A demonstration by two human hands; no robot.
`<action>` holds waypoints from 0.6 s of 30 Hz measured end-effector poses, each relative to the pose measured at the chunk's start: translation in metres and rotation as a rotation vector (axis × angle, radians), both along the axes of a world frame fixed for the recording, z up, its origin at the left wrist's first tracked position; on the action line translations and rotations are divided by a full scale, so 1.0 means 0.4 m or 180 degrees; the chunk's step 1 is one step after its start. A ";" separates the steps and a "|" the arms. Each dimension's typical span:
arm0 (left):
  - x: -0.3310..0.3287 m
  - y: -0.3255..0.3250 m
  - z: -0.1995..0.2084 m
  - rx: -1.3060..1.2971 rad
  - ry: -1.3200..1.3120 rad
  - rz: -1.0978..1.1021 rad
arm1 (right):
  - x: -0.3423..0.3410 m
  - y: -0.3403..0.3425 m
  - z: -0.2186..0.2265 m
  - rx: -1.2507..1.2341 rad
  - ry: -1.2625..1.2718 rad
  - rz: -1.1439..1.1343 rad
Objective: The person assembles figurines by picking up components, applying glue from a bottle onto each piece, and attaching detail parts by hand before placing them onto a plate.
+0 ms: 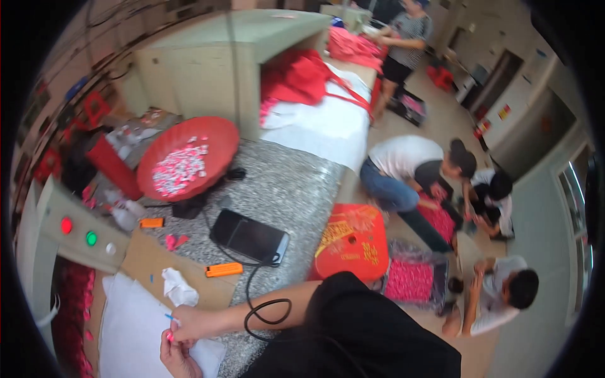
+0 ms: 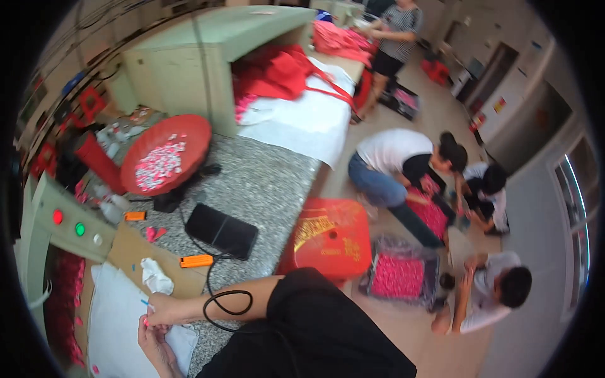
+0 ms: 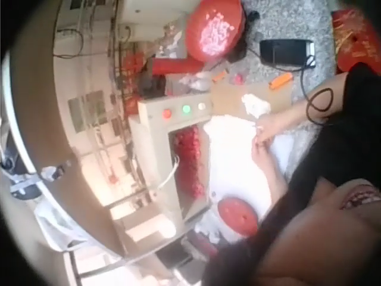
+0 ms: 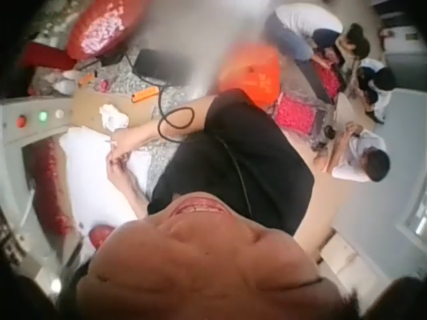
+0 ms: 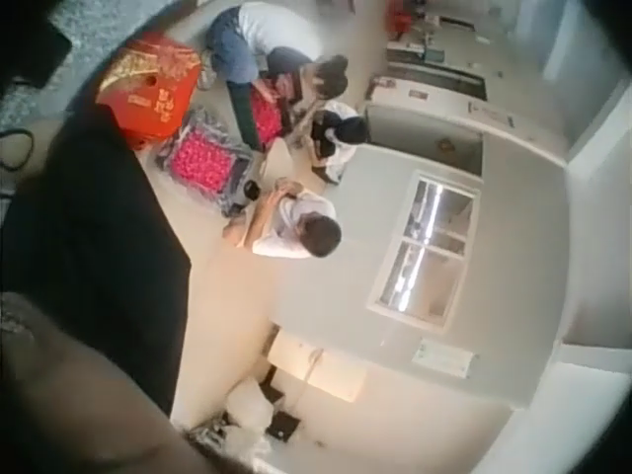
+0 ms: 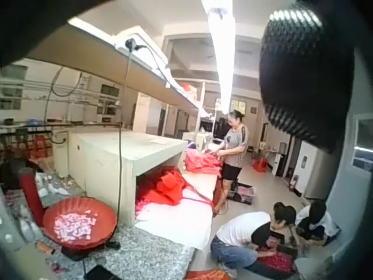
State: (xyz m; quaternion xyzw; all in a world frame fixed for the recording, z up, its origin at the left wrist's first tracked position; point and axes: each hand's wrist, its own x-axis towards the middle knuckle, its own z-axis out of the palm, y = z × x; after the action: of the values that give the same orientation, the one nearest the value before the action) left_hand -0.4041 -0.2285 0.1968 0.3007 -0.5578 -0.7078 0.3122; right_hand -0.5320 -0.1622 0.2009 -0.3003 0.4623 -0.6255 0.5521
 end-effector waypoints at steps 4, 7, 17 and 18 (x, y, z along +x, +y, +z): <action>-0.012 -0.010 0.014 0.0139 -0.0489 -0.0151 | -0.014 -0.011 0.001 0.0138 0.0014 0.0285; -0.024 -0.020 0.008 0.0164 -0.0555 -0.0515 | -0.027 -0.002 0.012 0.0443 0.0379 0.0203; 0.001 -0.006 0.003 0.0220 0.0575 -0.0677 | -0.025 -0.003 0.013 0.0700 0.0197 0.0008; 0.001 -0.001 0.003 0.0244 0.0531 -0.0733 | -0.027 0.000 0.006 0.0781 0.0074 -0.0098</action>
State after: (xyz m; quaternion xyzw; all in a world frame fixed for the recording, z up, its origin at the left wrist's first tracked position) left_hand -0.4038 -0.2288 0.1982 0.1865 -0.5333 -0.7823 0.2624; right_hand -0.5429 -0.1620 0.2033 -0.2306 0.5463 -0.5692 0.5696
